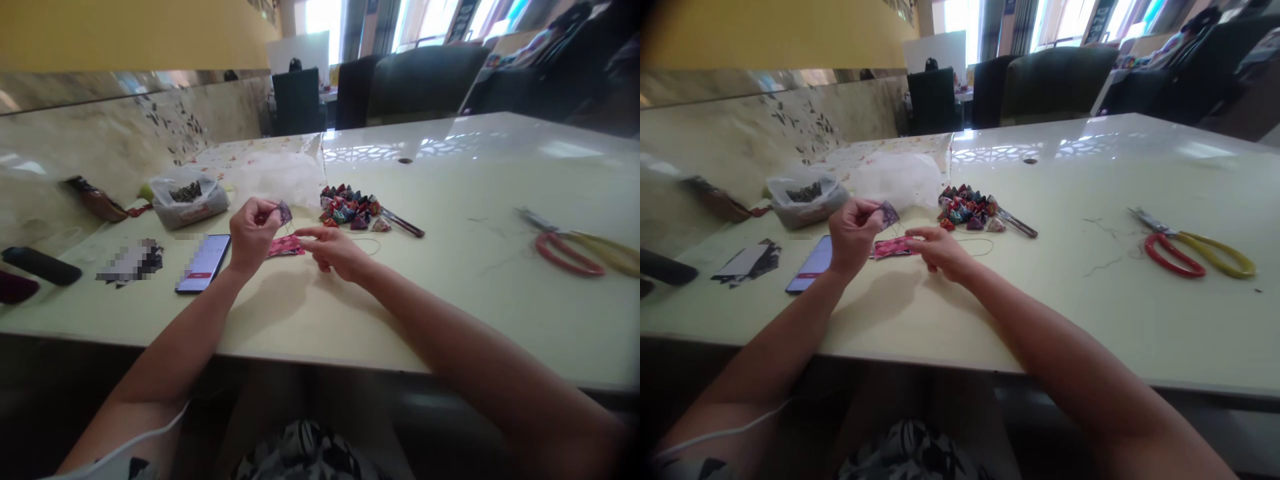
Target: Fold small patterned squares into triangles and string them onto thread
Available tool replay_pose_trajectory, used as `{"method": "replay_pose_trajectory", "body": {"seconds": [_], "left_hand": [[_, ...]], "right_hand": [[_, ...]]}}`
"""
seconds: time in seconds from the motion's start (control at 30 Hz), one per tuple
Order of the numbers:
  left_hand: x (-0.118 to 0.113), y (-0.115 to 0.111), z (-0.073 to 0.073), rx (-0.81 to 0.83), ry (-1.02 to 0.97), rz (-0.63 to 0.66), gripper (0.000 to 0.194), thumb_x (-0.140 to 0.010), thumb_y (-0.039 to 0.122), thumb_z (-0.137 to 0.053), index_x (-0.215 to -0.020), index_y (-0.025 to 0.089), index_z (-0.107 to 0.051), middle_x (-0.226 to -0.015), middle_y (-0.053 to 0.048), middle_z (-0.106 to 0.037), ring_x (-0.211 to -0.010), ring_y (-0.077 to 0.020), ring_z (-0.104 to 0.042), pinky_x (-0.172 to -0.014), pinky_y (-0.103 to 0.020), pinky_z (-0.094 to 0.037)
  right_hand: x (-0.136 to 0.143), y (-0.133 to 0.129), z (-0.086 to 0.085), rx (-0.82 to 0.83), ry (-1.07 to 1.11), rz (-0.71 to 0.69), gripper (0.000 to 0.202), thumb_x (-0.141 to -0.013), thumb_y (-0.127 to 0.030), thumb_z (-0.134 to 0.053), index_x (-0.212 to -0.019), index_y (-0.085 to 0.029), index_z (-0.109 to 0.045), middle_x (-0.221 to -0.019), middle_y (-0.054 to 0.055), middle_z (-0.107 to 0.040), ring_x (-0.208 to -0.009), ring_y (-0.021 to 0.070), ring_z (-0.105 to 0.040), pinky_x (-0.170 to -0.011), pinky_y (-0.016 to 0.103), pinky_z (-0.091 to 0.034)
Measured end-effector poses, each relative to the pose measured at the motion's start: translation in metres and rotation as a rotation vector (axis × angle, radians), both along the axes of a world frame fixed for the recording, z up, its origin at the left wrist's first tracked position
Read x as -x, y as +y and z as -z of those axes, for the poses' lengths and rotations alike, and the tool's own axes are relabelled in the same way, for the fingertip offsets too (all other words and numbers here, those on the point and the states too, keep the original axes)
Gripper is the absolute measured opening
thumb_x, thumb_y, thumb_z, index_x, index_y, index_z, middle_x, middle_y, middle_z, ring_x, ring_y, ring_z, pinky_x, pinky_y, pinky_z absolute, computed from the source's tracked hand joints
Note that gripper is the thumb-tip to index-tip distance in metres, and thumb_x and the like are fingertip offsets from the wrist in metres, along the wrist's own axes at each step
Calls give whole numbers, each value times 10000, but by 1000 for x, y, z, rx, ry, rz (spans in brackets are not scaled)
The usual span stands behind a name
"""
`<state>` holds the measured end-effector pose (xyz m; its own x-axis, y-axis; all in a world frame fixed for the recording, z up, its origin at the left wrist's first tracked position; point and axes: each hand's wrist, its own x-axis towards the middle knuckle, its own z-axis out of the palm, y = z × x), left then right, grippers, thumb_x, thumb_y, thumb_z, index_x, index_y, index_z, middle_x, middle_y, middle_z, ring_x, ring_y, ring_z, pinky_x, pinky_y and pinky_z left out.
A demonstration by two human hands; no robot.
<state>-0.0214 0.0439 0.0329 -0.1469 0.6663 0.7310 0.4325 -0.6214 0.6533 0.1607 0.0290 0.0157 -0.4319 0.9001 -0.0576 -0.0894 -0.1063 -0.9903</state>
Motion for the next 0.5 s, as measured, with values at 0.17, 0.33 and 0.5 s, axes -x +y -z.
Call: {"method": "replay_pose_trajectory", "body": {"seconds": [0.17, 0.33, 0.5], "left_hand": [[6, 7, 3, -11, -8, -15, 50, -770, 160, -680, -745, 187, -646, -861, -40, -747, -671, -108, -640, -615, -219, -530], [21, 23, 3, -11, -106, -56, 95, -765, 131, -683, -736, 194, -617, -812, -26, -721, -715, -118, -657, -659, -232, -559], [30, 28, -5, -49, -165, -113, 124, -762, 92, -649, -719, 195, -596, -752, -14, -684, -724, -121, -664, -696, -235, -567]], "right_hand": [[-5, 0, 1, 63, 116, -283, 348, -805, -398, -767, -690, -202, -503, -502, -109, -273, -442, 48, -218, -393, 193, -224], [-50, 17, -25, -85, 248, 36, 426, -778, -265, -713, -640, -237, -311, -503, -104, -257, -425, 48, -189, -383, 209, -175], [-116, 49, -37, -233, 276, 624, 374, -840, -189, -556, -653, -254, -239, -486, -92, -208, -417, 76, -170, -404, 260, -176]]}}
